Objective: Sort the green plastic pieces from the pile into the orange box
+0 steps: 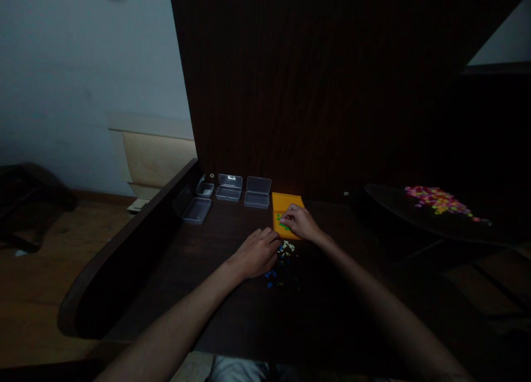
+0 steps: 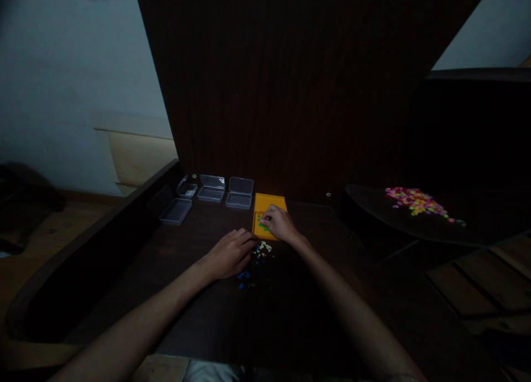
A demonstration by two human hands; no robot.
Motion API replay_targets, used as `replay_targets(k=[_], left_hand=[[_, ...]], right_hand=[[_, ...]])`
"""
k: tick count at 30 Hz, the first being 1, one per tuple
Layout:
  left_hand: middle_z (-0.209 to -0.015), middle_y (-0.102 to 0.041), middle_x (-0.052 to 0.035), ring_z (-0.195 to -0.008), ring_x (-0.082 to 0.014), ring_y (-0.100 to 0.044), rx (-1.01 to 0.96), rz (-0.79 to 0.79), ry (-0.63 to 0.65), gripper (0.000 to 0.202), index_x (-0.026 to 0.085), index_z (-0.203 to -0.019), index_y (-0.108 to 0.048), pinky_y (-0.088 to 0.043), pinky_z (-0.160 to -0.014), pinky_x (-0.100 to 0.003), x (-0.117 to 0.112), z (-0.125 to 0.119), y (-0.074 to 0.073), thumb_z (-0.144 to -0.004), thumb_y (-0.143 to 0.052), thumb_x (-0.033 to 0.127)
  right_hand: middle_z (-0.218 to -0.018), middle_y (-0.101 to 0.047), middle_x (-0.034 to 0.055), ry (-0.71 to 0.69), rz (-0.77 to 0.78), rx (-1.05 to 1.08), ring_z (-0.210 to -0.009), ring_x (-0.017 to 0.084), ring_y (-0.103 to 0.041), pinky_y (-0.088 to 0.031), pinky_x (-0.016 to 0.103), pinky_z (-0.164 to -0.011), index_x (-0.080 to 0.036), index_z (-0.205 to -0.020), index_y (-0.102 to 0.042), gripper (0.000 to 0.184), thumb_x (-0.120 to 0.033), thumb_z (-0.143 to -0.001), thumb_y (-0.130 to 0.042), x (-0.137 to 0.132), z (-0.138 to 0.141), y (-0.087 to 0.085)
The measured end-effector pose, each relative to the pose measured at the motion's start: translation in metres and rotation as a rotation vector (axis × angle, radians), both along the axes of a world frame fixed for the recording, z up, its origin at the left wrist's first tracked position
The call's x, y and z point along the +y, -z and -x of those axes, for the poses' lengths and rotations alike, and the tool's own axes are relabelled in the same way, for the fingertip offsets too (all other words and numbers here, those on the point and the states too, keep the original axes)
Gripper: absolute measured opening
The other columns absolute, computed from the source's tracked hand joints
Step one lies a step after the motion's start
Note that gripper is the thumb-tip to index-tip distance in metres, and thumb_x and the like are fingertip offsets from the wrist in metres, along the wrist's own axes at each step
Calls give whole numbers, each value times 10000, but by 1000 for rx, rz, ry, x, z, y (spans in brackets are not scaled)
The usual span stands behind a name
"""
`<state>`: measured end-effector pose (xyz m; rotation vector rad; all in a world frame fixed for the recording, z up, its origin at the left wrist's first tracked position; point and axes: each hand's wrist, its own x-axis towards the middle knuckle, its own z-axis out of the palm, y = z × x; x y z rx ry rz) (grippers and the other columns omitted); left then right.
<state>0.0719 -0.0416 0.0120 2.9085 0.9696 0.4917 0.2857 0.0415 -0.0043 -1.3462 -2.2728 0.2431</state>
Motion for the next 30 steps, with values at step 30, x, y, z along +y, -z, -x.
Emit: replay_targets(k=[30], left_hand=[[-1098, -580, -81, -1015, -238, -512, 13, -37, 18, 136, 165, -1012, -587, -453, -888, -398, 1, 2, 0, -898, -517, 191]], right_hand=[[-712, -552, 15, -27, -15, 20, -659, 130, -526, -366, 243, -586, -167, -762, -740, 98, -188, -830, -672, 0, 1, 4]])
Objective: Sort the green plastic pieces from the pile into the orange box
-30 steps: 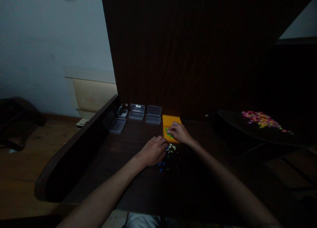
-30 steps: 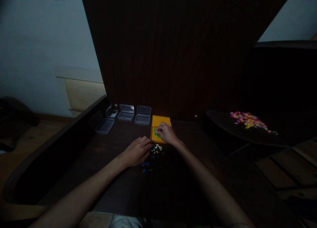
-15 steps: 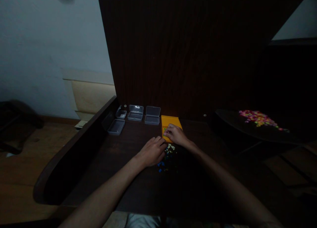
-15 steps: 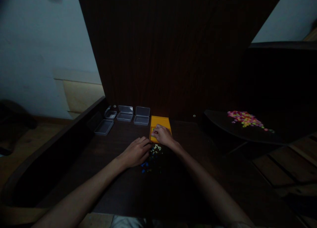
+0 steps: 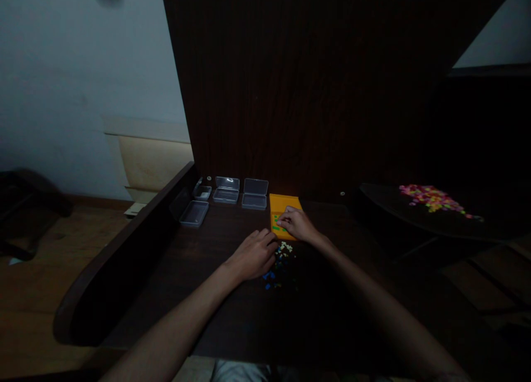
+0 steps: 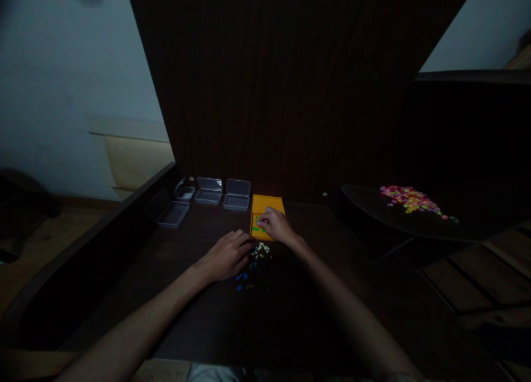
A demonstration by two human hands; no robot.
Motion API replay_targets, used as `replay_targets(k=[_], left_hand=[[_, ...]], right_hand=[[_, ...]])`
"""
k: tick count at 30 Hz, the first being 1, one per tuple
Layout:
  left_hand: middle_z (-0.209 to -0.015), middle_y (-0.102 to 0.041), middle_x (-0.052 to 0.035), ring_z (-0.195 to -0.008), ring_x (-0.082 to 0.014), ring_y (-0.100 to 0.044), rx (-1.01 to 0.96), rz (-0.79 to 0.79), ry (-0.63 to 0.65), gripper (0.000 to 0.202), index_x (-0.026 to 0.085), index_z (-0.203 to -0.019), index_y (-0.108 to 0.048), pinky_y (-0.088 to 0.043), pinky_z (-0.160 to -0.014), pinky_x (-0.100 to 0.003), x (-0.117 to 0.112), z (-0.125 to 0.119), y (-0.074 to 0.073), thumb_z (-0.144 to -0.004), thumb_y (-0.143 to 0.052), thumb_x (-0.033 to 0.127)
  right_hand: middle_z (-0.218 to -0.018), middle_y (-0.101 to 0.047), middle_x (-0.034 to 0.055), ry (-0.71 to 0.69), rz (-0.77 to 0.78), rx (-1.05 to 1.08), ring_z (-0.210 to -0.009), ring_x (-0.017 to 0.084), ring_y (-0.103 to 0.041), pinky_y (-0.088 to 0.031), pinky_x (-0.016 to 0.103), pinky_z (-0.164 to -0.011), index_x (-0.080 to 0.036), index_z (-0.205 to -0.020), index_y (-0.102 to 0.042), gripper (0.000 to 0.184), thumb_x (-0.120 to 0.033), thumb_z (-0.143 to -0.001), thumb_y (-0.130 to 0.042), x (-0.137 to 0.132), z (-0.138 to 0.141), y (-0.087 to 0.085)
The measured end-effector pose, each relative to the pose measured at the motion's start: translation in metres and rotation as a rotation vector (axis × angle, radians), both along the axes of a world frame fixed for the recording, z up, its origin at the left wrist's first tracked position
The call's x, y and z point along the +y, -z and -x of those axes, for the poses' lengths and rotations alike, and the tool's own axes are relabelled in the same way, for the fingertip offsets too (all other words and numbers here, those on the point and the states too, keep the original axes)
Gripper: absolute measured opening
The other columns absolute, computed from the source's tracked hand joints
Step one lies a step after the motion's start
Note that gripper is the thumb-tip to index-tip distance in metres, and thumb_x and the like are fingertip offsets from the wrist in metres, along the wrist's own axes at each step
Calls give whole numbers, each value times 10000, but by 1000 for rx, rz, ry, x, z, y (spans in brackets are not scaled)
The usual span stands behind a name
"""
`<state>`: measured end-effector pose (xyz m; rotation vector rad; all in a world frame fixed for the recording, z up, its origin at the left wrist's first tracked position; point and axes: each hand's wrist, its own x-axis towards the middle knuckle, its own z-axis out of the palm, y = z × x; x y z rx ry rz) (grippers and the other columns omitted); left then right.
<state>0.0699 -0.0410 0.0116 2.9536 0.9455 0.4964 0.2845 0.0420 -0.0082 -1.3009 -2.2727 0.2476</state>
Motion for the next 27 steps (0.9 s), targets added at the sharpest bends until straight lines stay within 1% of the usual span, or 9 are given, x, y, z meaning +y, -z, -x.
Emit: replay_targets(k=[7, 10, 15, 18, 23, 27], left_hand=[[-1080, -575, -83, -1016, -238, -513, 12, -1, 10, 93, 165, -957, -589, -455, -886, -391, 0, 0, 0, -896, -524, 188], [-1054, -577, -85, -998, -237, -517, 30, 0, 13, 86, 159, -926, -597, -460, -880, -385, 0, 0, -2, -896, -524, 194], [-1057, -571, -82, -990, -231, -516, 40, -4, 18, 87, 165, -931, -600, -465, -883, -385, 0, 0, -2, -888, -528, 187], [-1069, -571, -84, -1007, -233, -513, 34, 3, 27, 95, 163, -930, -605, -466, -886, -386, -1, 0, -2, -893, -523, 193], [-1079, -579, -88, -1014, -236, -519, 36, 5, 33, 96, 159, -919, -613, -465, -870, -382, 0, 1, -2, -893, -525, 187], [-1084, -581, -90, -1002, -236, -522, 25, -8, 37, 96, 162, -902, -616, -463, -865, -384, 0, 1, -1, -895, -523, 186]], right_hand=[[-711, -550, 14, -11, 27, 15, -653, 130, -523, -364, 239, -582, -171, -774, -744, 143, -274, -845, -675, 5, -2, 7], [-714, -555, 17, -7, 44, 5, -652, 129, -522, -366, 240, -585, -170, -779, -747, 141, -268, -846, -672, 5, -3, 7], [-732, -573, 29, -21, 60, -10, -677, 138, -540, -383, 243, -597, -163, -812, -757, 147, -250, -860, -649, 5, -4, 7], [-738, -579, 31, -38, 51, -32, -686, 141, -546, -392, 247, -610, -166, -830, -760, 140, -241, -862, -646, 3, -6, 4], [-780, -599, 38, -53, 29, -77, -728, 146, -551, -404, 247, -639, -179, -865, -761, 122, -205, -861, -641, -4, -11, -7], [-783, -589, 35, -55, 37, -85, -729, 149, -557, -408, 254, -649, -179, -918, -759, 150, -165, -858, -622, -9, -15, -12]])
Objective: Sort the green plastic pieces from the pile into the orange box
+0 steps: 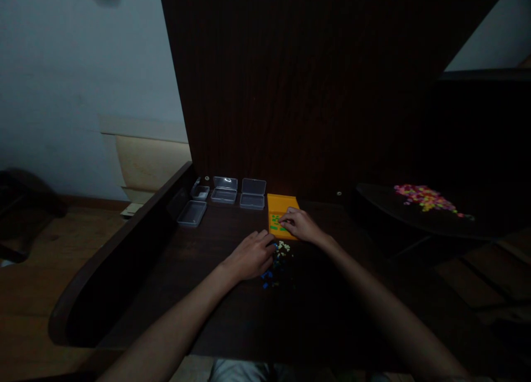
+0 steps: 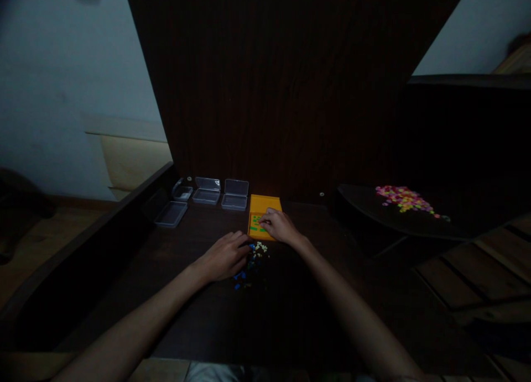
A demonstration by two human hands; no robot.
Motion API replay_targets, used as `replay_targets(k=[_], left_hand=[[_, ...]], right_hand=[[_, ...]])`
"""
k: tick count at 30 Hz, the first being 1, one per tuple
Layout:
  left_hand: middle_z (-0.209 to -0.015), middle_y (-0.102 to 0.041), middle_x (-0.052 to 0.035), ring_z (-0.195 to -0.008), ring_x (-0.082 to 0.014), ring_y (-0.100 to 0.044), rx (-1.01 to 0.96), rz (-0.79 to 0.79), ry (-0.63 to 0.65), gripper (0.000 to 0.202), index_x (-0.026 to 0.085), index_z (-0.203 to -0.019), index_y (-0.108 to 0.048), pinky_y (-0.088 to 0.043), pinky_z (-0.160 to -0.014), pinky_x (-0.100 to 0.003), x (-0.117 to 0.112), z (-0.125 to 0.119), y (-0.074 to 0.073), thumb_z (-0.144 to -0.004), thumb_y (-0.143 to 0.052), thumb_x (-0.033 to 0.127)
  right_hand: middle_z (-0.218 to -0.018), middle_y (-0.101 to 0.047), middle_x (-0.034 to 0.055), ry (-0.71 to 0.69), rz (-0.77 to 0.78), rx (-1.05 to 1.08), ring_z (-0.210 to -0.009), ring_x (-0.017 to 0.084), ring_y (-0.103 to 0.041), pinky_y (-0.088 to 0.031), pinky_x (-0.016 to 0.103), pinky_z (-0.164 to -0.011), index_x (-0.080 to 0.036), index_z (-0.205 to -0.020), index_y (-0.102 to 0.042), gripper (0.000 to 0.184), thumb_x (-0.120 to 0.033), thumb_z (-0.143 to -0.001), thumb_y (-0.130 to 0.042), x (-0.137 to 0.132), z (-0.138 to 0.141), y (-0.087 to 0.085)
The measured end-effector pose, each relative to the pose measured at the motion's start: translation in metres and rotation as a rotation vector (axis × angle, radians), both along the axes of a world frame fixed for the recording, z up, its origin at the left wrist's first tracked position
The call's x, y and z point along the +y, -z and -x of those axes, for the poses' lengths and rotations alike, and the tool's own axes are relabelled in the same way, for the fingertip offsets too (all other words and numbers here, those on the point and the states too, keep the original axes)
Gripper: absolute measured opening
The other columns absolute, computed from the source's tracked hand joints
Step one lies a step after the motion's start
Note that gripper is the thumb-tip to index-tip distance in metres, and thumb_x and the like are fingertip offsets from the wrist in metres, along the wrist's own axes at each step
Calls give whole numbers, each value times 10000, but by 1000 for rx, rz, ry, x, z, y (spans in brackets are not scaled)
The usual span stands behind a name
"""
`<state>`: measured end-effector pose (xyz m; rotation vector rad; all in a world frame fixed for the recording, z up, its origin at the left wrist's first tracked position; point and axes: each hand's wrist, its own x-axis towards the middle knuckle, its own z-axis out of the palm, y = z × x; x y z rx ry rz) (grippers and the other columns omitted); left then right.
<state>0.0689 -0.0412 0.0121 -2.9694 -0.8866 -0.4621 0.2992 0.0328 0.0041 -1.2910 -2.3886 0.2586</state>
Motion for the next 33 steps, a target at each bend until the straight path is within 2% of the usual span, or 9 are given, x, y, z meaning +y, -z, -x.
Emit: replay_targets(k=[9, 19, 33], left_hand=[[-1129, -570, -91, -1030, -245, -527, 15, 0, 0, 109, 163, -951, -616, -469, -902, -403, -1, 0, -2, -894, -531, 199], [-1146, -554, -93, -1042, -244, -521, 12, 1, 5, 177, 163, -1044, -610, -476, -909, -392, -1, 0, 0, -892, -528, 202], [-1172, -547, -92, -1086, -246, -509, 25, 21, 11, 164, 163, -1030, -615, -455, -953, -398, -1, 0, 0, -898, -529, 210]], right_hand=[[-872, -591, 48, -34, -13, -96, -789, 158, -553, -426, 271, -708, -216, -1036, -750, 303, -86, -864, -537, -3, 4, 0], [-905, -585, 52, -12, 28, -144, -842, 157, -567, -427, 255, -756, -196, -1054, -736, 279, -111, -862, -552, -1, 11, -3], [-912, -589, 51, -16, 40, -121, -852, 159, -572, -414, 248, -750, -178, -1015, -724, 248, -113, -855, -545, 3, 18, -3]])
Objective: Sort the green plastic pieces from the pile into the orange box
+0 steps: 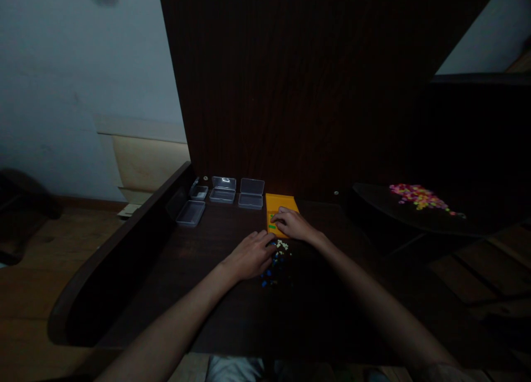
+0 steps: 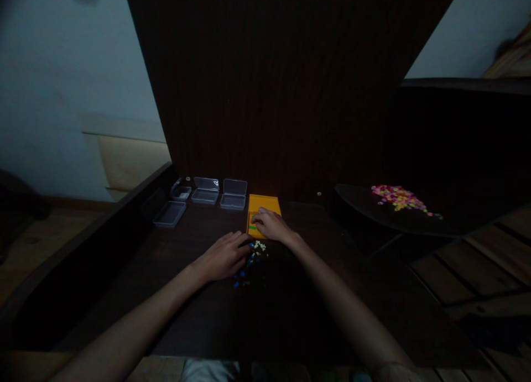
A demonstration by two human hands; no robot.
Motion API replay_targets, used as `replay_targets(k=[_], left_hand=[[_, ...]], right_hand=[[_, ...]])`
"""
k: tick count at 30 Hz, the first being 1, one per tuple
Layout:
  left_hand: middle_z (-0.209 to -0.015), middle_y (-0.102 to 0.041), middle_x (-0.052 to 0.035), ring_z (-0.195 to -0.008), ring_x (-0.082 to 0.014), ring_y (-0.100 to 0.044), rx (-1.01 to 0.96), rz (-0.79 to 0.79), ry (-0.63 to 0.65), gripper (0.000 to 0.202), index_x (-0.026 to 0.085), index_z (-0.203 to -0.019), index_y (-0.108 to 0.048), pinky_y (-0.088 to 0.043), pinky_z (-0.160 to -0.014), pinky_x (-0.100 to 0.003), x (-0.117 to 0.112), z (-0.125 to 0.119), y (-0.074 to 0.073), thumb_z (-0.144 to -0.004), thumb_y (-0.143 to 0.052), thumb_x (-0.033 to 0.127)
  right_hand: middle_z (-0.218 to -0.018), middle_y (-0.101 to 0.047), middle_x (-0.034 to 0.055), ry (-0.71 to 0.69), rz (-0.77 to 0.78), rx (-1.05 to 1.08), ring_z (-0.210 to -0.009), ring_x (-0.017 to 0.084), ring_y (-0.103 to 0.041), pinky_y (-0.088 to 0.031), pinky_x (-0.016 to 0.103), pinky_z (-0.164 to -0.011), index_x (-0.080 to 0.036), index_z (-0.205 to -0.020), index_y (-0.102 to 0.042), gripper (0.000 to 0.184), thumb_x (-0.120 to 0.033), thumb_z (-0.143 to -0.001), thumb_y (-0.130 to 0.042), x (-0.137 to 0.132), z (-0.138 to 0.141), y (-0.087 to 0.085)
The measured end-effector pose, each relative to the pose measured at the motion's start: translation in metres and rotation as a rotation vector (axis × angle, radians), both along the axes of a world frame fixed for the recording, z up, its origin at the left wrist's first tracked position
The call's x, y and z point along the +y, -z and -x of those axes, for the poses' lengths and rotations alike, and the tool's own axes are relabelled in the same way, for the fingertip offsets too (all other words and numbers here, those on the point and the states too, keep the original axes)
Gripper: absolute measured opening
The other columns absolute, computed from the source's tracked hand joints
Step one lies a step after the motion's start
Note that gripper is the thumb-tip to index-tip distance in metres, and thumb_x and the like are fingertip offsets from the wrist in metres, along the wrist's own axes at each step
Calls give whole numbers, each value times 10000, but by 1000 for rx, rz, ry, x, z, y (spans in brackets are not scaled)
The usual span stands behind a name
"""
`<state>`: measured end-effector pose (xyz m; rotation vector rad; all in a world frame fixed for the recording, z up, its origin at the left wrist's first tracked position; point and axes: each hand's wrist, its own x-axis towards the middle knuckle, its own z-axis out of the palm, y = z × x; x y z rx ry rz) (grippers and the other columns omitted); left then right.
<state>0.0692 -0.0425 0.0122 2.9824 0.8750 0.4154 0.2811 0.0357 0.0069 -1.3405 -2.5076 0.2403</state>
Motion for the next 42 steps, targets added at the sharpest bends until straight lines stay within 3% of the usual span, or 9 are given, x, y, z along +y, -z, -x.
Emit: replay_targets(k=[12, 21, 42], left_hand=[[-1162, -549, -91, -1041, -241, -525, 19, -15, 6, 154, 168, -1017, -613, -462, -910, -389, 0, 0, 0, -895, -526, 205], [-1160, -557, -91, -1052, -240, -523, 16, -11, 7, 135, 160, -985, -619, -463, -911, -377, 1, 1, -2, -888, -530, 193], [-1152, -564, -93, -1040, -237, -528, 35, 4, 4, 120, 161, -965, -627, -462, -910, -387, 1, 1, -1, -893, -536, 196]], right_hand=[[-944, -605, 58, -1, 6, 28, -854, 160, -570, -424, 259, -772, -178, -1093, -703, 352, -49, -820, -522, -2, -5, 3], [-858, -593, 40, 3, -7, 79, -794, 151, -553, -420, 254, -727, -178, -984, -732, 300, -42, -807, -532, -5, -21, 6], [-929, -604, 61, -5, -13, 53, -861, 161, -574, -440, 267, -786, -178, -1079, -719, 320, -74, -855, -515, -4, -12, 4]])
